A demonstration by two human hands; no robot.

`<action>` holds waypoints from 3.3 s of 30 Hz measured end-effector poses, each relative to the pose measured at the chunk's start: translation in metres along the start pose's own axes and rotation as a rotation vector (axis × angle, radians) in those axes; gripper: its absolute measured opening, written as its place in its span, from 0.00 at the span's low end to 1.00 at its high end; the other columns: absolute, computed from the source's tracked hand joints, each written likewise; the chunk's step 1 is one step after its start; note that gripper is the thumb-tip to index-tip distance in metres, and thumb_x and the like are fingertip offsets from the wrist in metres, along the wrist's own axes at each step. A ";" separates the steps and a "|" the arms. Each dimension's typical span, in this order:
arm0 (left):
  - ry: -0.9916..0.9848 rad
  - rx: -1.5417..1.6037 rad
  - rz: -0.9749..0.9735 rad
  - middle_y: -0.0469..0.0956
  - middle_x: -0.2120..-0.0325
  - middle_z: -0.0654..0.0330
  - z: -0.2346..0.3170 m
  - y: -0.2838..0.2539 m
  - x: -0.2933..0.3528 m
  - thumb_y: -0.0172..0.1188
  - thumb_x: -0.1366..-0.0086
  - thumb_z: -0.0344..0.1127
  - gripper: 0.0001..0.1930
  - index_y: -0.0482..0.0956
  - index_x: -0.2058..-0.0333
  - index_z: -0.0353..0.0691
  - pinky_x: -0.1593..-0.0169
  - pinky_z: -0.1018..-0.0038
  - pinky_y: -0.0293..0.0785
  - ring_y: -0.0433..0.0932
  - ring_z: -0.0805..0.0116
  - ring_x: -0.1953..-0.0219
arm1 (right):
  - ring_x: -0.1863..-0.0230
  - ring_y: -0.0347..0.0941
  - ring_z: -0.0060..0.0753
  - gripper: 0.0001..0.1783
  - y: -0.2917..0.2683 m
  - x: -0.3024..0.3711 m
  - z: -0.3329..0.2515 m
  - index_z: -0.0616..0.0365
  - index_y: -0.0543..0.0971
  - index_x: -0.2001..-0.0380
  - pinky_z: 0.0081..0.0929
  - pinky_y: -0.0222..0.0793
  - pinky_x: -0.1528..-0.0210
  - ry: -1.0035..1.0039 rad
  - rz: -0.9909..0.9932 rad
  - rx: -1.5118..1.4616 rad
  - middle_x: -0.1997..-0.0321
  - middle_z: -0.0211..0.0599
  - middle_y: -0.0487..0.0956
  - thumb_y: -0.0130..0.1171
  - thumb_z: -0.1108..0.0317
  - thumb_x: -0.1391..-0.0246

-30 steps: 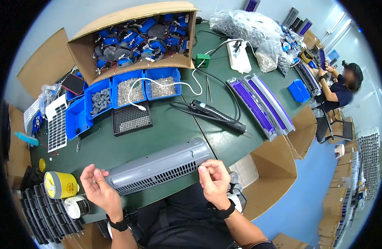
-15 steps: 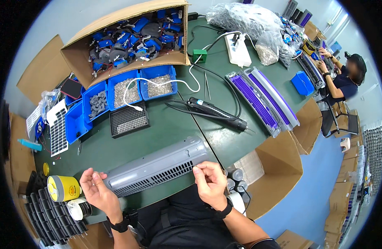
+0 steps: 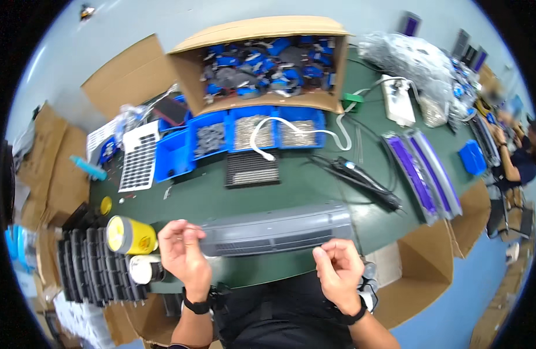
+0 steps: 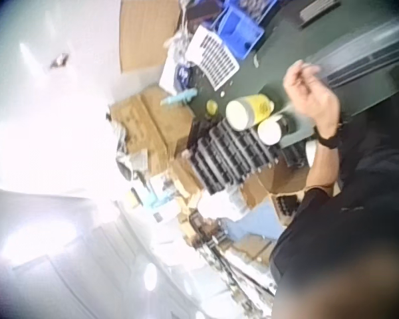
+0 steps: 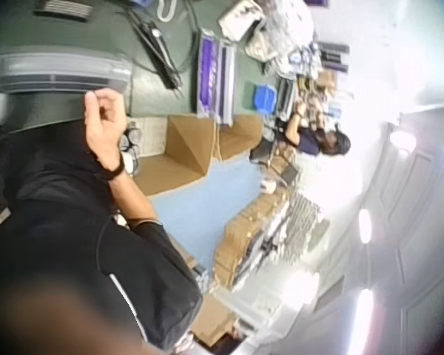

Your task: The person assembles a grey electronic device by inserting a purple internal component into a casing and securing it with screws. They use a screwdriver to tighten the fasteners and then place the finished unit into a cardboard box. The person then picks up another casing and repeats the assembly process.

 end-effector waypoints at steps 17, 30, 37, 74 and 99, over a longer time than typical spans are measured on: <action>-0.651 0.641 -0.517 0.81 0.60 0.59 -0.002 0.022 0.062 0.62 0.24 0.26 0.09 0.78 0.49 0.32 0.55 0.73 0.82 0.82 0.72 0.62 | 0.61 0.86 0.29 0.08 0.132 0.009 -0.058 0.67 0.84 0.56 0.23 0.81 0.65 -0.041 -0.690 0.139 0.60 0.42 0.85 0.68 0.81 0.38; -0.912 0.828 -0.200 0.82 0.60 0.60 -0.020 0.030 0.090 0.64 0.26 0.25 0.08 0.80 0.50 0.34 0.49 0.73 0.75 0.78 0.73 0.57 | 0.71 0.83 0.35 0.13 0.137 0.017 -0.071 0.61 0.83 0.64 0.27 0.78 0.73 -0.644 -0.487 0.474 0.67 0.38 0.85 0.74 0.84 0.52; -0.683 0.493 -0.175 0.85 0.58 0.56 -0.011 0.020 0.085 0.64 0.26 0.22 0.07 0.82 0.52 0.30 0.50 0.76 0.79 0.82 0.74 0.57 | 0.74 0.81 0.30 0.12 0.134 0.015 -0.063 0.63 0.82 0.64 0.25 0.78 0.74 -0.539 -0.488 0.468 0.66 0.39 0.85 0.72 0.84 0.51; -1.043 0.630 -0.331 0.83 0.62 0.58 -0.044 0.026 0.103 0.62 0.25 0.25 0.07 0.83 0.52 0.31 0.51 0.73 0.79 0.81 0.71 0.60 | 0.84 0.73 0.23 0.12 0.098 0.005 -0.028 0.60 0.79 0.68 0.23 0.66 0.81 -0.587 -0.228 0.816 0.73 0.33 0.80 0.71 0.85 0.53; -0.862 0.398 -0.750 0.82 0.60 0.60 -0.018 0.009 0.082 0.61 0.28 0.18 0.14 0.73 0.47 0.34 0.52 0.76 0.80 0.81 0.76 0.57 | 0.64 0.80 0.18 0.05 0.124 0.031 0.010 0.62 0.86 0.58 0.20 0.76 0.67 0.521 -0.772 0.099 0.64 0.32 0.85 0.69 0.75 0.36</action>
Point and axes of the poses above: each hand's wrist, its own x-axis away from the middle knuckle, its own y-axis out of the palm, z = x × y, the point moved 8 cm from there along -x, towards the middle knuckle
